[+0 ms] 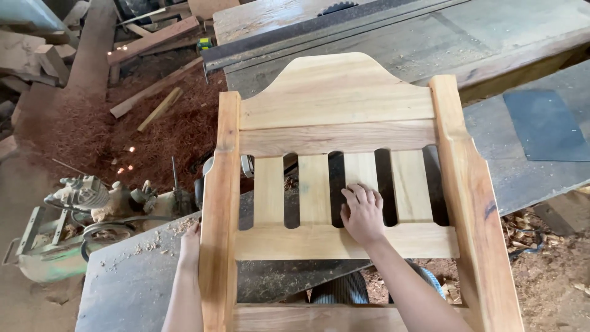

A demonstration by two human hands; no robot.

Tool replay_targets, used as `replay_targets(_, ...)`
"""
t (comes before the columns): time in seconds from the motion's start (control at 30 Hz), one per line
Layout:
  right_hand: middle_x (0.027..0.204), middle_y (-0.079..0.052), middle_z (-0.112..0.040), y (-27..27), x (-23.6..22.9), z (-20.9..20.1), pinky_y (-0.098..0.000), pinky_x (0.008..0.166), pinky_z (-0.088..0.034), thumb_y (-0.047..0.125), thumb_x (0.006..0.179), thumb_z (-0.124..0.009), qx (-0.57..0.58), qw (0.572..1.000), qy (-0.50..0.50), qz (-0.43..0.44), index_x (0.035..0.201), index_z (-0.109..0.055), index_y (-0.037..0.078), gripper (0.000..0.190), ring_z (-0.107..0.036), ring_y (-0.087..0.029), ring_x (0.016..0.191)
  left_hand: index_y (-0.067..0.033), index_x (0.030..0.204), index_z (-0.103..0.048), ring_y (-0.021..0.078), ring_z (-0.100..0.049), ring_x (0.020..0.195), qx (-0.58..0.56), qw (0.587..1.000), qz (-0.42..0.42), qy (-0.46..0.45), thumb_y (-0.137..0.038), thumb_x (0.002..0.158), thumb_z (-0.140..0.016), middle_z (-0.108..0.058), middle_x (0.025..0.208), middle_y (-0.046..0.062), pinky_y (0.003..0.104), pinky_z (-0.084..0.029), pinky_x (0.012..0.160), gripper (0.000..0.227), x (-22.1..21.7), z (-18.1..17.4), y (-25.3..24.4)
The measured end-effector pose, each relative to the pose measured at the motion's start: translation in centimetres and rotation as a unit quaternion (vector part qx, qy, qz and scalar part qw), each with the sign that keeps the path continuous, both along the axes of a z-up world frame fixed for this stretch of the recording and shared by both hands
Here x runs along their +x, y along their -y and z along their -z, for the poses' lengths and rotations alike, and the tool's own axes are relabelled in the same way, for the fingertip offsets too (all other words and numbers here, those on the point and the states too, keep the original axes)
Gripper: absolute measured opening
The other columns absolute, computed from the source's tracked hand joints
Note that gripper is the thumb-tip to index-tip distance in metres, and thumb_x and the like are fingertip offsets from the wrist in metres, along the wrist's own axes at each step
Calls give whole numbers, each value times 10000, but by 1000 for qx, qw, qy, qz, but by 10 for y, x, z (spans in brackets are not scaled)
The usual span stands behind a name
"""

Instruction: Sanding the wooden surface of a chair frame by hand with a piece of sandpaper.

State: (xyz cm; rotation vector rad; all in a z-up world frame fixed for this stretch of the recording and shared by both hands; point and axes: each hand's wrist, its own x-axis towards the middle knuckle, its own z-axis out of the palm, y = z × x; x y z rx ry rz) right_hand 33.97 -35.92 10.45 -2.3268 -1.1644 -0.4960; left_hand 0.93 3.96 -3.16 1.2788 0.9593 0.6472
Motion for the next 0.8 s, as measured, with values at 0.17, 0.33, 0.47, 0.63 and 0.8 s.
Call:
replay_targets(0.17, 1334, -51, -571, -1, -1, 1, -501, 1139, -323, 213, 854, -687, 5, 1000, 2, -2, 1247, -641, 133, 404, -474, -261, 1339, 28, 1250, -725, 144, -663, 917, 47, 994, -2, -100, -115, 1040, -530, -761, 1072, 86, 307, -537, 796, 320, -87, 36, 63)
replay_targets(0.33, 1335, -48, -577, 0, -5, 2, -490, 1137, -332, 209, 846, -691, 8, 1000, 11, 3, 1245, -641, 142, 408, -482, -253, 1345, -49, 1225, -722, 151, -663, 887, -46, 998, -31, 31, -86, 977, -565, -758, 1054, 44, 300, -528, 768, 296, -140, 87, 93)
replay_targets(0.47, 1330, -65, -578, 1, -2, 2, -493, 1135, -332, 243, 855, -694, 15, 1000, 23, -5, 1246, -639, 121, 414, -486, -267, 1335, -36, 1200, -735, 172, -632, 877, 28, 952, -250, -176, -223, 1115, -548, -735, 1022, 106, 350, -518, 714, 278, -119, 6, 123)
replay_targets(0.63, 1390, -62, -577, -2, -23, 22, -465, 1177, -369, 305, 942, -696, 114, 988, 28, -100, 1370, -557, 101, 494, -487, -258, 1371, -19, 1081, -697, 237, -595, 845, 147, 938, -291, -115, -227, 1126, -555, -704, 1021, 161, 366, -485, 711, 255, -84, -85, 167)
replay_targets(0.8, 1469, -127, -549, 9, -147, -16, -459, 1121, -428, 222, 878, -770, 124, 893, -360, -242, 1460, -475, 135, 658, -486, -268, 1371, -94, 1090, -710, 321, -468, 1364, 240, 966, -66, 63, -114, 974, -556, -495, 1505, 181, 409, -410, 1126, 195, 1, -155, 284)
